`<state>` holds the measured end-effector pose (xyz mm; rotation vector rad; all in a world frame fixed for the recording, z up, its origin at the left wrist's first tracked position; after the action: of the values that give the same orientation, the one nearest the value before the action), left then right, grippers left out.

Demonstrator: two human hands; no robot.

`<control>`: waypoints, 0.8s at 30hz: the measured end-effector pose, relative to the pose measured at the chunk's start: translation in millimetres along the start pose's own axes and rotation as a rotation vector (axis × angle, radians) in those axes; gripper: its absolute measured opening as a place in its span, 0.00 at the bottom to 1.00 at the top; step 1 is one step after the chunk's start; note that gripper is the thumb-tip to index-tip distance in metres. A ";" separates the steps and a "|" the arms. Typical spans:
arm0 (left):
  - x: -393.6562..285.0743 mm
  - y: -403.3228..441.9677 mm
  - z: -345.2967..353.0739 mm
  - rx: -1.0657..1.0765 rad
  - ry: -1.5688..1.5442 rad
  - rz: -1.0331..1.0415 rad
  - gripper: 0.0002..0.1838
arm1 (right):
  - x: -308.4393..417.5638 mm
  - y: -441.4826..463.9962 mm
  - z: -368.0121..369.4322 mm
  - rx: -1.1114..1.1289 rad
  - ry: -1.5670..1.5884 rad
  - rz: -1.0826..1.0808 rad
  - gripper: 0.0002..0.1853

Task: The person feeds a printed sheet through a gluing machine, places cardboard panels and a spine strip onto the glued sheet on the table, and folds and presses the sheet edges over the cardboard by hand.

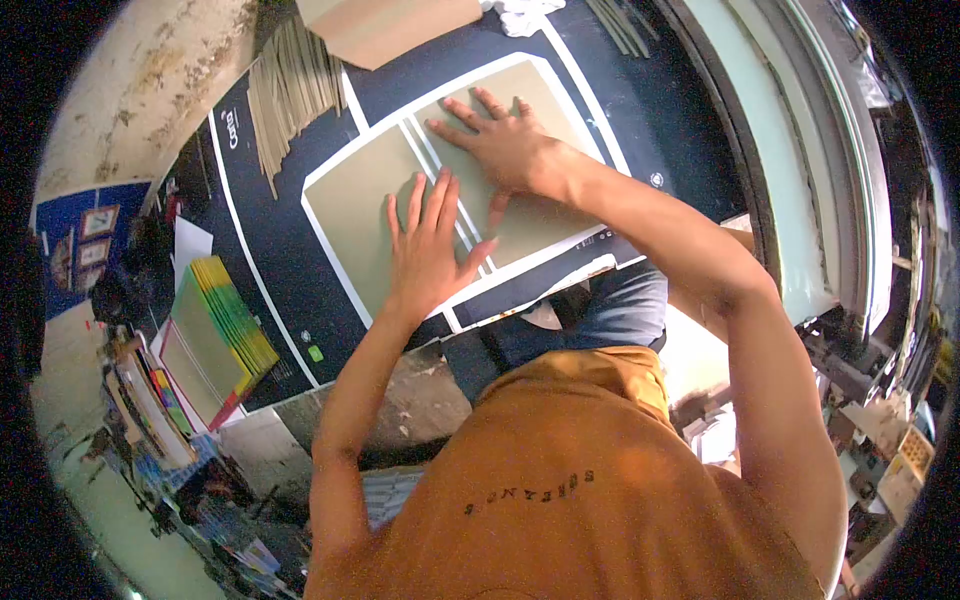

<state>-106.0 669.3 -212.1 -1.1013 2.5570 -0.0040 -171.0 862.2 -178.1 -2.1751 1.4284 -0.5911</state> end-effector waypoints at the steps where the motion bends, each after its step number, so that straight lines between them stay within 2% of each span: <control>1: 0.9 -0.2 -0.5 0.001 0.002 0.004 0.48 | -0.3 0.5 3.6 -0.017 -0.004 -0.010 0.81; 16: 1.9 1.3 -0.8 0.001 -0.003 0.015 0.48 | -6.3 3.6 13.8 -0.102 -0.038 -0.026 0.82; 19: 8.5 1.9 0.7 -0.029 -0.119 -0.008 0.45 | -6.6 0.1 9.7 -0.089 -0.074 -0.032 0.78; 22: 31.8 21.8 -12.3 -0.201 -0.196 -0.035 0.40 | -11.9 -10.6 4.9 -0.112 0.014 -0.116 0.64; 24: 41.0 32.0 -16.4 -0.126 -0.072 -0.048 0.38 | -16.2 11.3 28.5 -0.332 0.182 -0.097 0.51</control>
<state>-159.8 660.5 -214.4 -1.1864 2.4945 0.1833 -168.5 877.4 -209.1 -2.5143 1.6197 -0.6376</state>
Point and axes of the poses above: each hand's wrist, its own y-axis towards the middle knuckle, its own z-axis out of the palm, x = y × z, the point moved 1 cm from there along y, towards the middle knuckle, and after that the axes turned 13 degrees about x, right-handed, at the moved point
